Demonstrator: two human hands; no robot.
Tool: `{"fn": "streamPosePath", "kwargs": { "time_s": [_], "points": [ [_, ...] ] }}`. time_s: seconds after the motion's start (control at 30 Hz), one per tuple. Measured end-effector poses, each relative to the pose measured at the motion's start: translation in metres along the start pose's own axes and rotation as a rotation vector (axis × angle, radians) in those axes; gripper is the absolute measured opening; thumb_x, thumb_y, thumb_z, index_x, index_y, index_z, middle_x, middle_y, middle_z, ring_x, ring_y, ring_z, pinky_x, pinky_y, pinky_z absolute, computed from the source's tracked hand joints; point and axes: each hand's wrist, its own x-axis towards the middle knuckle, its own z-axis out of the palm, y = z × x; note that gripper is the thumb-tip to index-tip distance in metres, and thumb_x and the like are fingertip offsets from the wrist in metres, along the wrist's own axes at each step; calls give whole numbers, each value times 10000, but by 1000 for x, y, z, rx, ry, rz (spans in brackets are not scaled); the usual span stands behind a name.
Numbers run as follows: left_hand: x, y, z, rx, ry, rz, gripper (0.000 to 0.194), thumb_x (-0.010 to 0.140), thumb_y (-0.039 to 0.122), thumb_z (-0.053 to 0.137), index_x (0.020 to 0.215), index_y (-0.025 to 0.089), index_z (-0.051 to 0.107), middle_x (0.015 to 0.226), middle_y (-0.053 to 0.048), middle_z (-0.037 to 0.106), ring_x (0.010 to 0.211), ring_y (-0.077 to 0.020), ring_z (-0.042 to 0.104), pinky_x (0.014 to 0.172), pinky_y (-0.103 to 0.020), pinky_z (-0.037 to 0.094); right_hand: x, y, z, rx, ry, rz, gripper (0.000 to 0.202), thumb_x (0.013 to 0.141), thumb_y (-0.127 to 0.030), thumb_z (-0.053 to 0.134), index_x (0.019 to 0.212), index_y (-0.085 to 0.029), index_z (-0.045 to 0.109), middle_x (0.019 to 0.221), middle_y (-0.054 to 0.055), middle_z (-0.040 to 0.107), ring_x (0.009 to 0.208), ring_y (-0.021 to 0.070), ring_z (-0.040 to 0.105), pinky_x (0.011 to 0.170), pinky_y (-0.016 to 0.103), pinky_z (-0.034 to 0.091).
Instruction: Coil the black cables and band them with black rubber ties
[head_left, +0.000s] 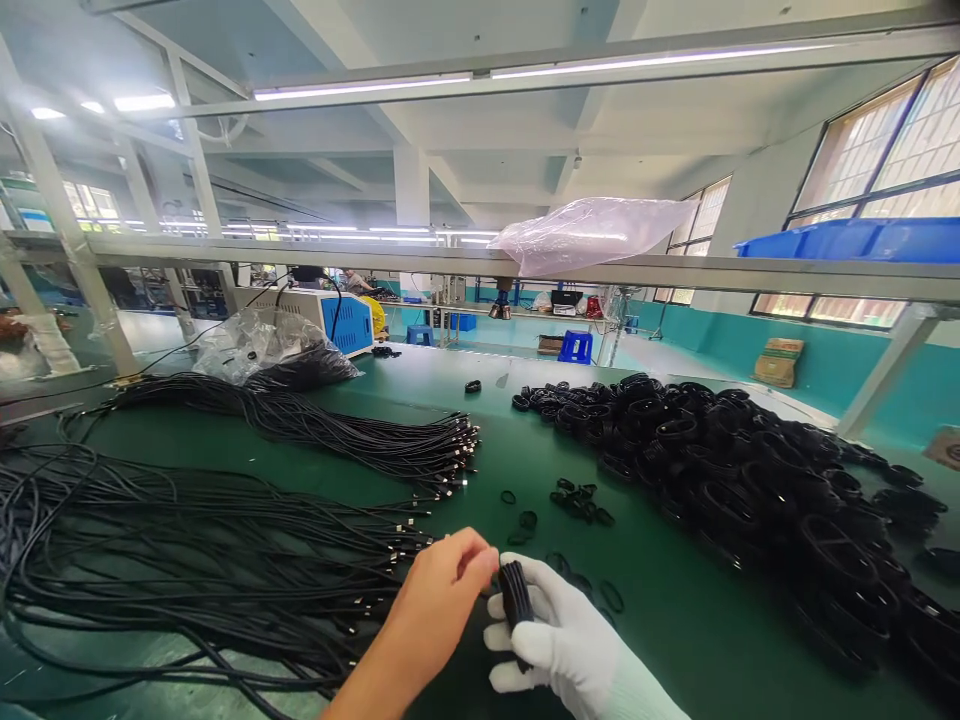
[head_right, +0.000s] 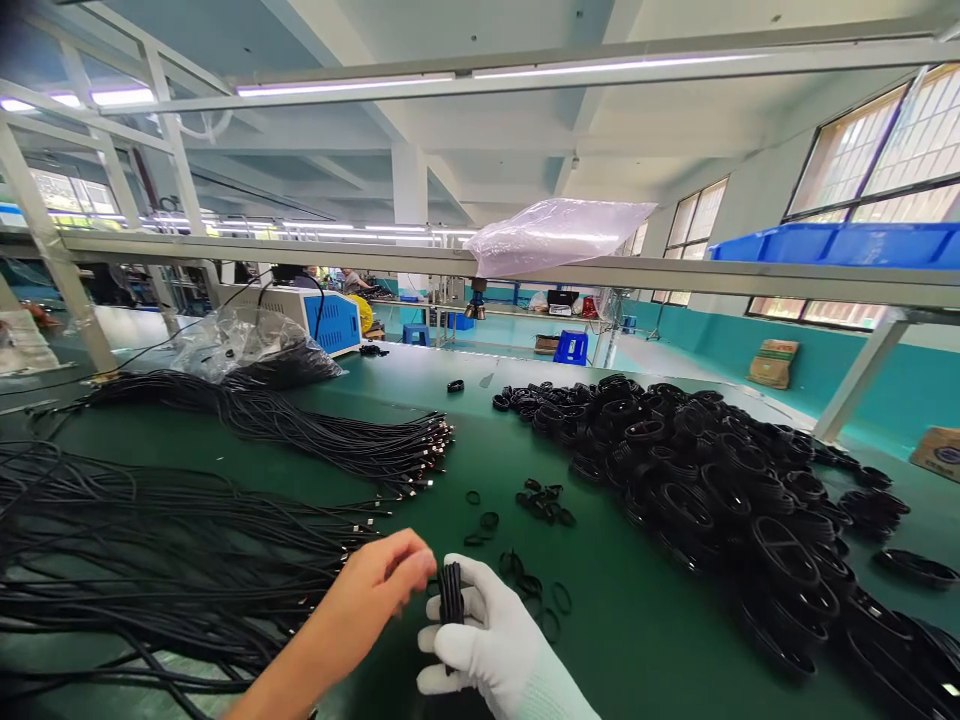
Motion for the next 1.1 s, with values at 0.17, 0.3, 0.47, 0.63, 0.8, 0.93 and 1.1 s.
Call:
{"fn": "streamPosePath", "kwargs": {
  "time_s": [0.17,0.3,0.47,0.63,0.8,0.93,1.1],
  "points": [
    [-15,-10,14,-189,-104,-123,150,650,302,546,699,173,486,592,49,452,542,-115,413,481,-226,345,-3,-1,6,-69,6,19,714,488,-276,834,1107,-178,491,954,52,566,844,230,594,690,397,506],
    [-18,-12,16,-289,-158,-111,185,635,341,536,686,169,488,607,38,474,562,-110,434,553,-237,379,-4,-2,11,-46,-78,-13,534,543,-245,801,1007,-153,554,860,34,598,765,171,578,639,304,480],
    [-13,-17,12,-213,-114,-103,192,670,364,532,648,177,500,535,36,484,513,-135,465,514,-261,395,-1,3,4,-35,-36,29,539,507,-267,833,960,-159,562,862,40,590,780,193,592,648,340,502],
    [-18,-17,9,80,134,127,249,685,84,474,862,209,596,836,-1,575,710,-161,531,656,-275,431,3,5,2,-60,-46,85,554,474,-151,794,985,-171,579,938,42,584,789,200,601,643,354,512],
    [-18,-23,17,367,177,359,359,688,-32,397,838,184,641,836,-40,607,735,-176,590,675,-275,440,4,6,3,-250,34,93,582,433,21,687,982,-142,583,912,51,640,874,260,629,776,412,512],
    [-12,-30,19,305,240,399,349,641,-47,421,773,185,646,739,-19,588,686,-166,600,621,-248,450,1,11,-1,-97,-82,108,529,520,-198,795,1000,-156,575,954,76,599,857,244,599,645,381,524],
    [-10,-27,15,275,200,409,367,651,-40,421,814,196,650,797,-19,611,692,-155,596,638,-243,457,2,12,-3,-8,-161,99,595,512,-298,837,1023,-169,562,959,64,575,873,225,594,684,366,515]
  ]
}}
